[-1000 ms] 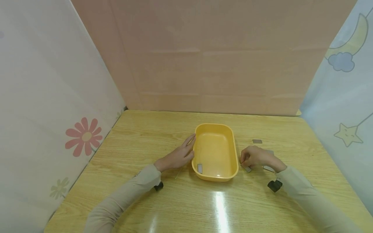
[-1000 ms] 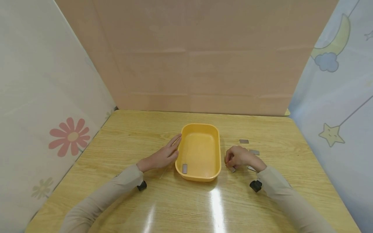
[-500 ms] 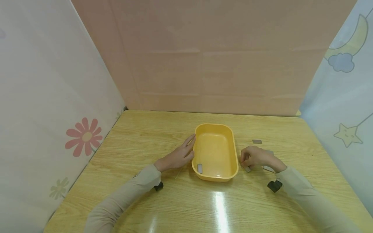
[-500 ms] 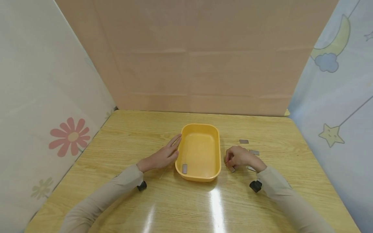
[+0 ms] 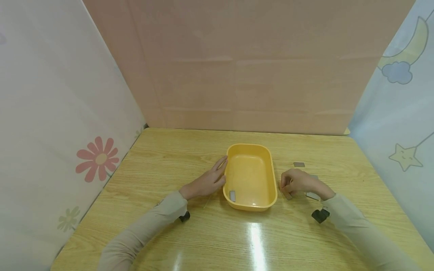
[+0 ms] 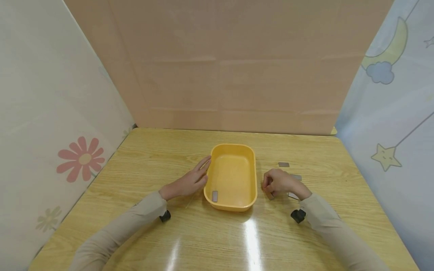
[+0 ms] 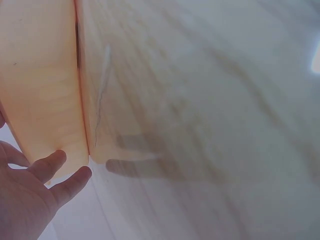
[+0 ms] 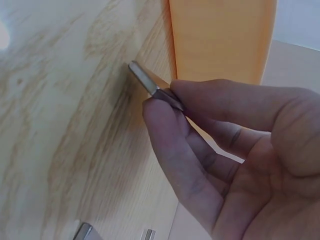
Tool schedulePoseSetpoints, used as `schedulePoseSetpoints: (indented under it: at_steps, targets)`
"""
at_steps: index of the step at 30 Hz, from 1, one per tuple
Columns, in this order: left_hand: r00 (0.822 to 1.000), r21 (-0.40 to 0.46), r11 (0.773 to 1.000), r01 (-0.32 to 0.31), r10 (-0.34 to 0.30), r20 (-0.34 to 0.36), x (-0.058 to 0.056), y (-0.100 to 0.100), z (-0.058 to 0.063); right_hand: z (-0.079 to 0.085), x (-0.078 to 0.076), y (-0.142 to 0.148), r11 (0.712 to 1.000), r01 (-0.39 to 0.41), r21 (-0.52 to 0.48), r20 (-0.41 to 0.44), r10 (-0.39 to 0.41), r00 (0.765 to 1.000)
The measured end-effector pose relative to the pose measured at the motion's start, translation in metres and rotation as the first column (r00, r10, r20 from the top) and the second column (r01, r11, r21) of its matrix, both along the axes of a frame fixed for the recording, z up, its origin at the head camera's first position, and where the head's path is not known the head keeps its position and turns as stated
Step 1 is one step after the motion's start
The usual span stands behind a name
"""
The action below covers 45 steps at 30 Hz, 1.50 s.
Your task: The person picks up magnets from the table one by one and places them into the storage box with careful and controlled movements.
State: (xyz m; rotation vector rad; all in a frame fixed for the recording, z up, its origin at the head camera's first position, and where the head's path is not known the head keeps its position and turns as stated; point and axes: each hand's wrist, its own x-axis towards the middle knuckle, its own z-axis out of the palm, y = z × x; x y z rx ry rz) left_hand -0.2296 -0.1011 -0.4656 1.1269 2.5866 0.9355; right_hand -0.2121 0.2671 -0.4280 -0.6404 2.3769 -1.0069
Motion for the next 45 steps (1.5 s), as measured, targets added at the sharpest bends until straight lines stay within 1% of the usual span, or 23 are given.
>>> schedulePoseSetpoints:
  at_steps: [6, 13, 22, 26, 31, 39, 45]
  targets:
    - [1.0, -0.001, 1.0, -0.003, 0.003, -0.001, 0.0, 0.001, 0.001, 0.005, -0.001, 0.001, 1.0, -0.003, -0.027, 0.028, 0.003, 1.0]
    - [1.0, -0.01, 1.0, -0.01, 0.01, 0.001, 0.001, 0.001, 0.002, 0.006, -0.004, 0.006, 0.998, -0.017, -0.06, 0.03, 0.019, 0.999]
    - [1.0, -0.01, 1.0, -0.01, 0.009, -0.009, 0.001, 0.002, 0.004, 0.01, -0.005, 0.011, 0.993, -0.028, -0.113, 0.06, 0.035, 0.998]
    - [1.0, -0.01, 1.0, -0.006, 0.006, -0.018, 0.001, 0.002, 0.004, 0.012, -0.006, 0.012, 0.993, -0.026, -0.118, 0.037, 0.03, 0.999]
    - [1.0, -0.008, 1.0, -0.001, 0.001, -0.021, 0.002, 0.002, 0.003, 0.015, -0.006, 0.013, 0.993, -0.047, -0.11, -0.011, 0.046, 0.999]
    - [1.0, -0.01, 1.0, 0.004, -0.004, -0.01, 0.002, 0.003, 0.003, 0.017, -0.007, 0.015, 0.989, -0.078, -0.123, 0.004, 0.079, 0.997]
    - [1.0, -0.011, 1.0, 0.005, -0.005, -0.021, 0.003, 0.003, 0.003, 0.021, -0.006, 0.013, 0.991, -0.07, -0.112, 0.014, 0.072, 0.997]
